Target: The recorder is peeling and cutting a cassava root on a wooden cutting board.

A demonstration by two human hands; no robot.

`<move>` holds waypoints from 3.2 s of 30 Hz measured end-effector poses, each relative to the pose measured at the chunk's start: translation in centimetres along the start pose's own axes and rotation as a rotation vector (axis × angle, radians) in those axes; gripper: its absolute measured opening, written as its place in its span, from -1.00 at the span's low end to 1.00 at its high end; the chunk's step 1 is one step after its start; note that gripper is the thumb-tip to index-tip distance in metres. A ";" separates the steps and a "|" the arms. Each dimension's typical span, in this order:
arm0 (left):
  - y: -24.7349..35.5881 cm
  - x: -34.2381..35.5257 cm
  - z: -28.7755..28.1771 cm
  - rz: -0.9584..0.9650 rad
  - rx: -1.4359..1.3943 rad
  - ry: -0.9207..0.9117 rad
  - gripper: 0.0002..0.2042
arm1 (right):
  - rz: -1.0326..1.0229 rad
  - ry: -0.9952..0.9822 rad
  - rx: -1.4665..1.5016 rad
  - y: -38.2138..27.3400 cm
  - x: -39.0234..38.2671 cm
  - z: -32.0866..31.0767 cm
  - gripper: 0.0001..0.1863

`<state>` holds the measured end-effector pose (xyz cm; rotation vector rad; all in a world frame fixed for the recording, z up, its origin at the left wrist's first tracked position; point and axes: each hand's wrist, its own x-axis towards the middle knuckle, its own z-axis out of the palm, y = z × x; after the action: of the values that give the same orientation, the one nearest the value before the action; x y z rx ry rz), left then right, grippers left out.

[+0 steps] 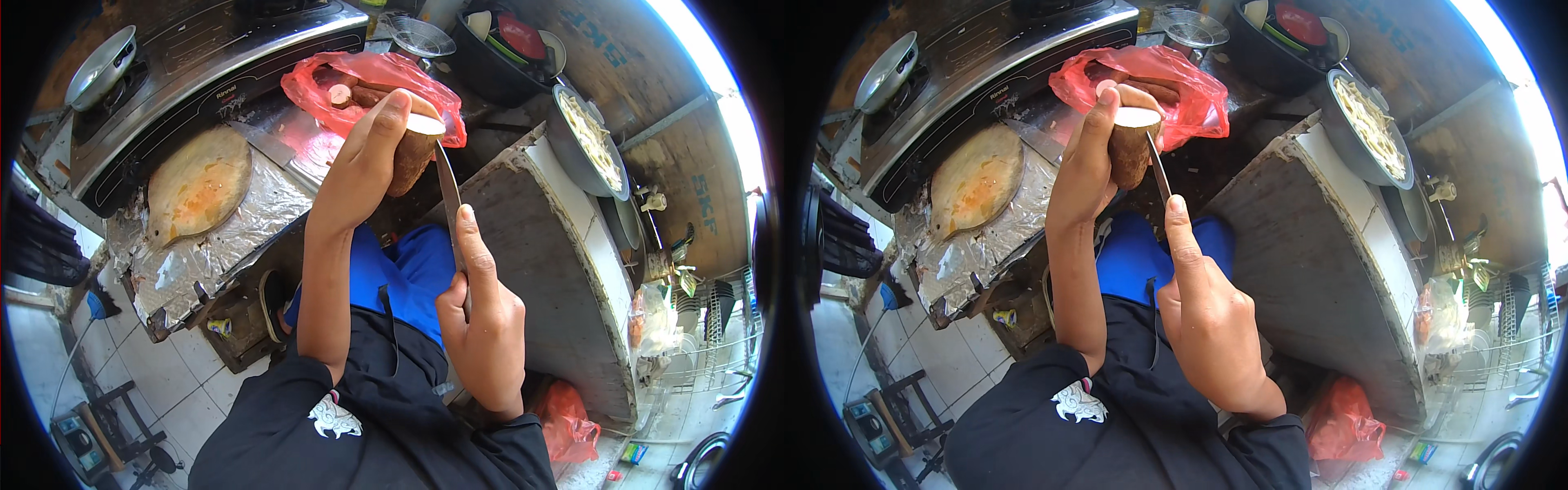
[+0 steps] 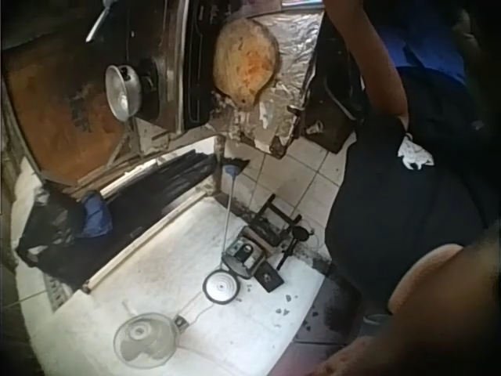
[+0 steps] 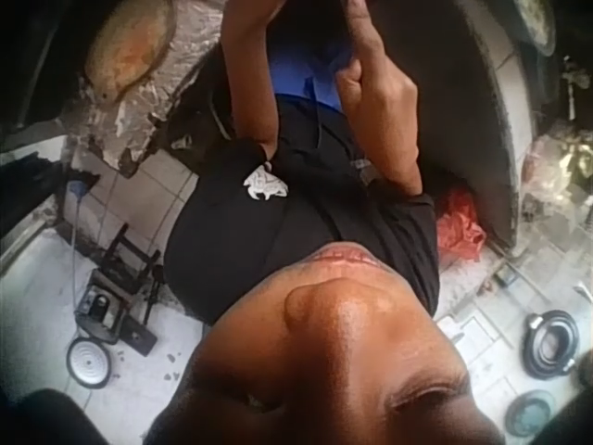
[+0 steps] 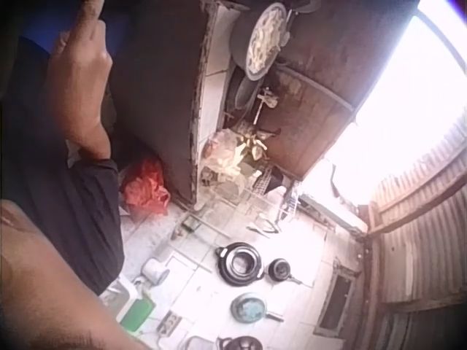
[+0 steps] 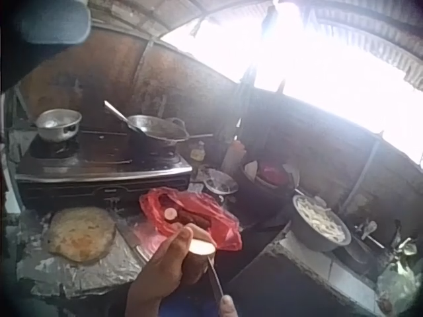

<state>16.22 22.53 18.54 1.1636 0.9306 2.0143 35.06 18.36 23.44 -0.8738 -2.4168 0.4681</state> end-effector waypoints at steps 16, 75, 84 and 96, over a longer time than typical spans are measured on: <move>-0.3 0.2 2.3 0.003 -0.104 0.035 -0.52 | 0.034 -0.020 0.007 1.7 -1.6 0.5 -0.33; 4.1 -3.8 -12.2 0.224 -0.822 0.417 -0.61 | -0.168 -0.246 -0.144 9.4 12.9 22.4 -0.47; 5.6 -3.9 -10.8 0.158 -0.847 0.400 -0.58 | -0.325 -0.251 -0.269 5.6 15.9 25.7 -0.67; 6.3 -4.4 -9.3 0.188 -0.707 0.323 -0.41 | -0.143 -0.273 0.021 7.6 7.3 22.5 -0.76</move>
<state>8.72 13.12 18.28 0.5563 0.1872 2.4316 21.01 25.64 4.29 -0.6571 -2.6938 0.5888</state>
